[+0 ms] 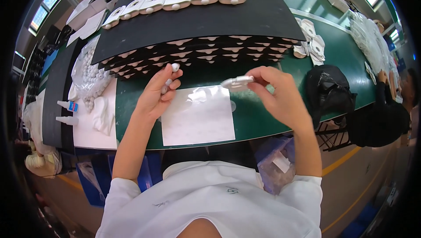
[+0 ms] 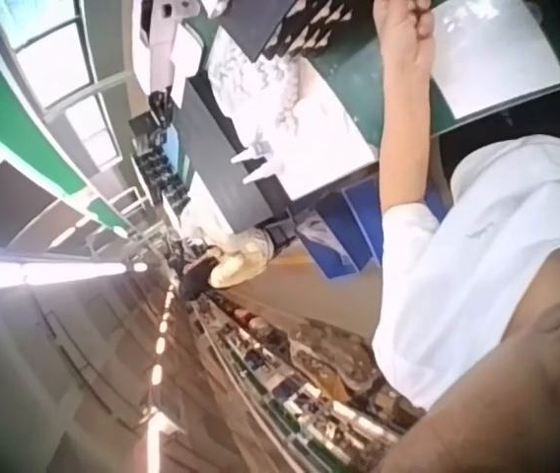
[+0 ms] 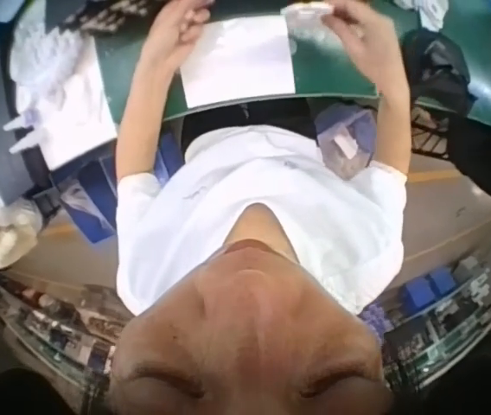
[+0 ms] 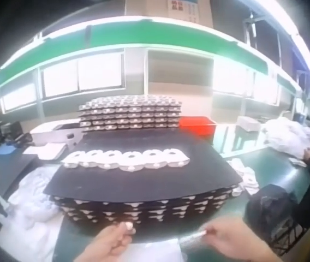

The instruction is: The recorder is assembling small white plastic components by applying glue from a small bottle and fitting pieces together at a factory workstation.

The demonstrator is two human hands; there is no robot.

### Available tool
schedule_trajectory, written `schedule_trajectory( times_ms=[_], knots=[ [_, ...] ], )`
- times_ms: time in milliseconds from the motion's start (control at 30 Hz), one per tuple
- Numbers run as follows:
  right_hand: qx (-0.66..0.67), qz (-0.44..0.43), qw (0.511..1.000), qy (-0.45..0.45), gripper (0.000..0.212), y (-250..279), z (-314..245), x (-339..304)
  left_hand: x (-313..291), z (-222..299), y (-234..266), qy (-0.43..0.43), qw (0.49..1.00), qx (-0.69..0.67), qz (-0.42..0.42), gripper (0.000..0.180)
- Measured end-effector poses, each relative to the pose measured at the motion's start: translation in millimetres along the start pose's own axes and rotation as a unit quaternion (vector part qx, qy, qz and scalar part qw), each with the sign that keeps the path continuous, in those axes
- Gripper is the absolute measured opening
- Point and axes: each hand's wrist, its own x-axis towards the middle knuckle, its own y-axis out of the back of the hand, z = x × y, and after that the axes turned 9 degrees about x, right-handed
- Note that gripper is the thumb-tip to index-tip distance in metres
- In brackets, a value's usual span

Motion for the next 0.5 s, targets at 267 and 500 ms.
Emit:
schedule_trajectory(
  times_ms=[267, 500],
  knots=[
    [0.411, -0.005, 0.906, -0.107, 0.015, -88.4, 15.1, 17.8, 6.7, -0.4, 7.4, -0.008, 1.000, 0.025, -0.011, 0.022],
    [0.339, -0.045, 0.934, -0.106, 0.015, -110.5, 24.5, 18.6, 4.4, 2.8, 3.6, -0.008, 1.000, 0.009, 0.013, 0.023]
  ],
)
